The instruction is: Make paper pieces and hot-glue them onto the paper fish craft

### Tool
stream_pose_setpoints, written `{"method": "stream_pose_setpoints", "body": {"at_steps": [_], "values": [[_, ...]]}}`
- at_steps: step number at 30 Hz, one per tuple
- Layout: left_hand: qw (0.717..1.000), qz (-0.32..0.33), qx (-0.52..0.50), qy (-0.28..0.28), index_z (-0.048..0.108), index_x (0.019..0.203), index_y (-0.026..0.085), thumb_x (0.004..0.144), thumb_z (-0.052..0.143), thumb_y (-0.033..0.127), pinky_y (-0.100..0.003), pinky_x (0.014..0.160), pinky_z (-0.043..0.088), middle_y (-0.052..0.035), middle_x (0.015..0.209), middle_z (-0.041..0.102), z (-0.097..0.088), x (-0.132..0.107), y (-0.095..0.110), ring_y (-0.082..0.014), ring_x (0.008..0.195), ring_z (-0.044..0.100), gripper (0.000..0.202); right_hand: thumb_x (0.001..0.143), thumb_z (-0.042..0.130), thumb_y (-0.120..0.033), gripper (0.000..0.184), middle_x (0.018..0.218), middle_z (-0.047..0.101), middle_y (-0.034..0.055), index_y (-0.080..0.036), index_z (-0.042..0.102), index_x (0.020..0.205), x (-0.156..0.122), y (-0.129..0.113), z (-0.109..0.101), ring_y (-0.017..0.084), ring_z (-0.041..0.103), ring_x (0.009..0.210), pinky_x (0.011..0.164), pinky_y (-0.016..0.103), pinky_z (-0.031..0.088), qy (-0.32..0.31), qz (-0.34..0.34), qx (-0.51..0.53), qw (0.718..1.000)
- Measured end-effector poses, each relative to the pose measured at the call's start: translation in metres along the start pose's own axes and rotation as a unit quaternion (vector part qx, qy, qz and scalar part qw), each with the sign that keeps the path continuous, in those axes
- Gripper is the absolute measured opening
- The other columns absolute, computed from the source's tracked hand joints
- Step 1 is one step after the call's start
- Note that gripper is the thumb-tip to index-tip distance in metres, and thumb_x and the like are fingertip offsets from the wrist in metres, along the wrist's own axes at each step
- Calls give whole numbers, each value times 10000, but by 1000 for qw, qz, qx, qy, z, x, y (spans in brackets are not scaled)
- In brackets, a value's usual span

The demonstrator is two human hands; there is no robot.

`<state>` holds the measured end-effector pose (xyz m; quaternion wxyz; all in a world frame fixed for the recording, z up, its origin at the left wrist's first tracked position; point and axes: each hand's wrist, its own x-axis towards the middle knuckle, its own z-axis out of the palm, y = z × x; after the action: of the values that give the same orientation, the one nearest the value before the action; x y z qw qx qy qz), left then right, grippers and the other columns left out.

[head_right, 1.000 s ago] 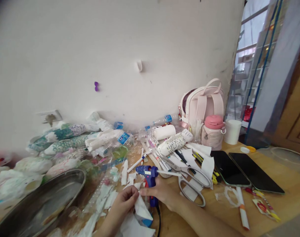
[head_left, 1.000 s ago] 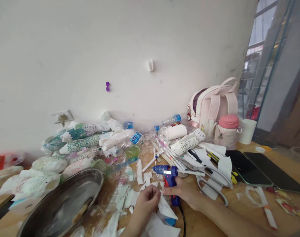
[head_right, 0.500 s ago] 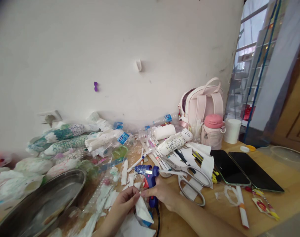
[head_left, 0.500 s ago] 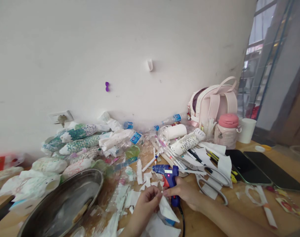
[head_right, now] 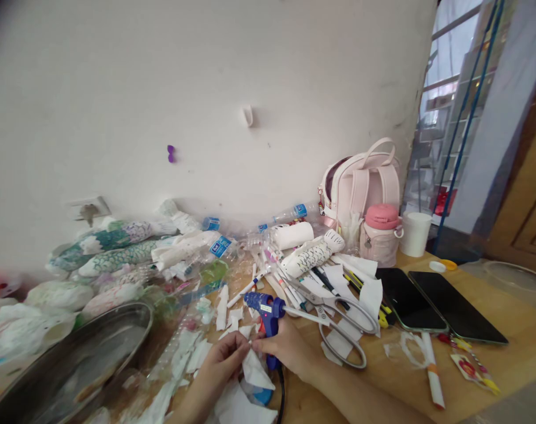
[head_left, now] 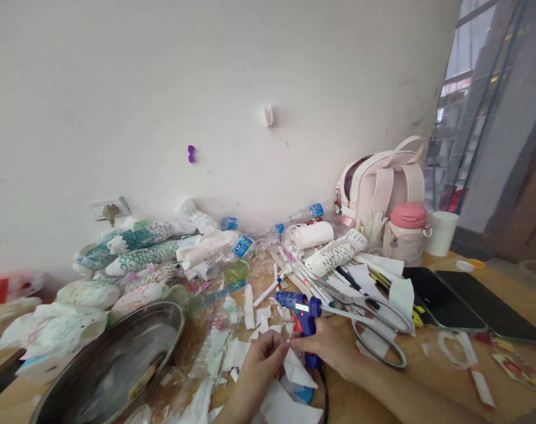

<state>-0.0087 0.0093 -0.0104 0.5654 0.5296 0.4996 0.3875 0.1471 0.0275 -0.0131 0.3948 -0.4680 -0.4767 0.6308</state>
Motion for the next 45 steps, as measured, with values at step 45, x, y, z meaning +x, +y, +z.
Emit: {"method": "stream_pose_setpoints", "body": {"at_steps": [45], "values": [[999,22,4,49,431,598,215,587,569,706,-214,438,266,104,403,384,7,-4,8,-80,399,337,510,509,784,-273,330,562,585,-47,-157,568,730,1,-6,0,116,523,549,565,246,416,48,-6,73,996]]}}
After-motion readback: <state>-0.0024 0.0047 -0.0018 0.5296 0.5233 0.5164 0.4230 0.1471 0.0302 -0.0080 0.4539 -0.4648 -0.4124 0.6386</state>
